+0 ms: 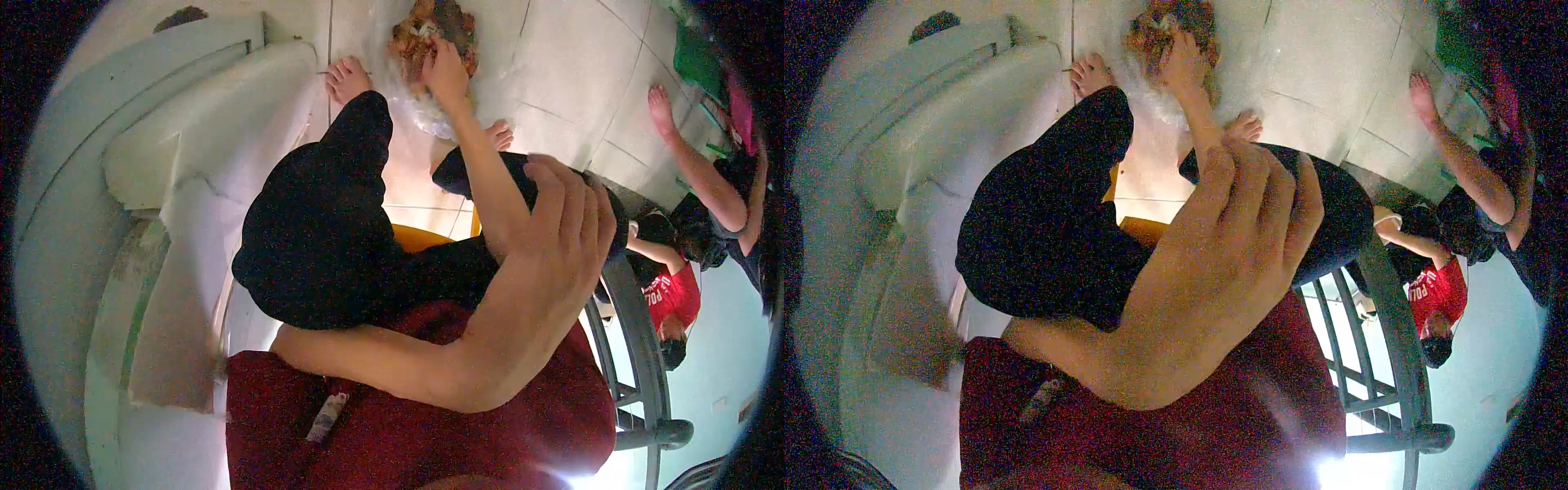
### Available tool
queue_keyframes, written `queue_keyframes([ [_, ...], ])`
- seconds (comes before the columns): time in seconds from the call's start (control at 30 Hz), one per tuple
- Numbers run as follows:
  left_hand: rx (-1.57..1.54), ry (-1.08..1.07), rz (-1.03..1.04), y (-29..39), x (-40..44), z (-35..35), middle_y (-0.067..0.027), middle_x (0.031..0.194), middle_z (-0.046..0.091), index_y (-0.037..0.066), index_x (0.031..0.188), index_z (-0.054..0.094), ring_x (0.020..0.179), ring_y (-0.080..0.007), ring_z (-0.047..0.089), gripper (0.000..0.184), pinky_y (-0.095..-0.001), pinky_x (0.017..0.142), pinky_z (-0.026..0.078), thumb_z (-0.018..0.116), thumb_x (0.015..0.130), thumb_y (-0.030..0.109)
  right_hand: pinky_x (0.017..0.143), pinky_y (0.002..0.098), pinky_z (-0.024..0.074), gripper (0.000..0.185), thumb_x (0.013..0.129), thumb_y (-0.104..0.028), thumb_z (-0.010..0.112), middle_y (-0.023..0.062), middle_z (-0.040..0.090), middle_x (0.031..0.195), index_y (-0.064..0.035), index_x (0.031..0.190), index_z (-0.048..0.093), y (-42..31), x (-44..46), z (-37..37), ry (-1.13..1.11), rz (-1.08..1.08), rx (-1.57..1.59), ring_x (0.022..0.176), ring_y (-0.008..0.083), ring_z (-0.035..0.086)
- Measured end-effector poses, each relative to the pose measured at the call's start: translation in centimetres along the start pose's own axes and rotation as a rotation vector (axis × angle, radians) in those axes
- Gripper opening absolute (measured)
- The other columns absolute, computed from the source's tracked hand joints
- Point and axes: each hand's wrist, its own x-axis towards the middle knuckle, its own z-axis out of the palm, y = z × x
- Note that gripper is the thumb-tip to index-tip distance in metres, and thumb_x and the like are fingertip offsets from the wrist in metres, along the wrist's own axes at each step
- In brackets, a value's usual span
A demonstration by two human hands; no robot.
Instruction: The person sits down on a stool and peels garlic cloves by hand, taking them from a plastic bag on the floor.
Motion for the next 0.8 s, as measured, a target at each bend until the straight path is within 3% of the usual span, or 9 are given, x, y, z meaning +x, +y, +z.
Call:
queue_keyframes([
  [0.07,-0.011,-0.017,-0.009,-0.6,0.3,0.0,-0.0099,0.102,0.065,0.000,0.113,0.062,0.106,-0.0263,0.059,0.034,-0.0376,0.094,0.043,0.057,0.086,0.021,0.086,0.0511,0.0525,0.045,0.089,-0.024,0.061,0.0182,0.060,0.128,-0.0117,0.132,0.056,0.6,-0.1,0.4,0.016,-0.004,0.051,0.107,0.0383,0.062],
  [0.23,-0.029,-0.024,-0.013,-1.4,0.6,-0.4,-0.0098,0.102,0.066,0.000,0.114,0.062,0.106,-0.0268,0.059,0.035,-0.0380,0.095,0.043,0.057,0.086,0.020,0.079,0.0523,0.0539,0.038,0.090,-0.023,0.061,0.0185,0.070,0.097,-0.0140,0.127,0.059,1.2,1.2,0.8,-0.041,-0.034,-0.144,0.091,0.0418,0.066],
  [0.33,-0.026,-0.017,-0.010,-1.6,0.5,-0.5,-0.0097,0.101,0.066,0.001,0.115,0.062,0.106,-0.0270,0.059,0.035,-0.0383,0.096,0.043,0.056,0.087,0.020,0.077,0.0532,0.0540,0.033,0.090,-0.024,0.062,0.0202,0.070,0.091,-0.0159,0.122,0.061,0.2,1.5,-0.5,-0.078,0.044,-0.155,0.088,0.0434,0.067],
  [0.47,-0.020,0.005,-0.009,-1.9,0.3,-0.6,-0.0096,0.101,0.067,0.001,0.116,0.062,0.105,-0.0274,0.060,0.035,-0.0387,0.098,0.043,0.056,0.087,0.020,0.077,0.0534,0.0540,0.029,0.091,-0.026,0.063,0.0214,0.070,0.090,-0.0169,0.118,0.064,0.1,1.5,-1.3,0.011,-0.004,-0.077,0.086,0.0445,0.066],
  [0.57,-0.015,0.029,-0.001,-1.9,0.3,-0.5,-0.0095,0.100,0.067,0.001,0.116,0.062,0.105,-0.0277,0.060,0.035,-0.0389,0.098,0.043,0.056,0.087,0.019,0.075,0.0513,0.0538,0.028,0.090,-0.031,0.066,0.0196,0.070,0.085,-0.0168,0.114,0.067,1.2,1.8,-1.0,-0.049,0.095,-0.146,0.083,0.0423,0.067],
  [0.67,-0.009,0.073,0.012,-2.3,0.3,-0.2,-0.0094,0.100,0.067,0.001,0.117,0.062,0.105,-0.0280,0.060,0.035,-0.0392,0.099,0.043,0.056,0.088,0.019,0.072,0.0488,0.0532,0.029,0.089,-0.035,0.069,0.0154,0.069,0.079,-0.0171,0.111,0.070,1.1,1.6,-2.2,0.028,-0.017,-0.068,0.083,0.0382,0.068],
  [0.8,-0.115,0.163,0.025,-2.2,1.3,-0.2,-0.0093,0.099,0.067,0.001,0.118,0.063,0.105,-0.0284,0.060,0.035,-0.0396,0.100,0.043,0.055,0.088,0.019,0.073,0.0469,0.0528,0.029,0.088,-0.037,0.070,0.0096,0.068,0.072,-0.0159,0.107,0.072,-2.0,-0.8,-5.3,0.121,0.111,0.110,0.079,0.0329,0.068],
])
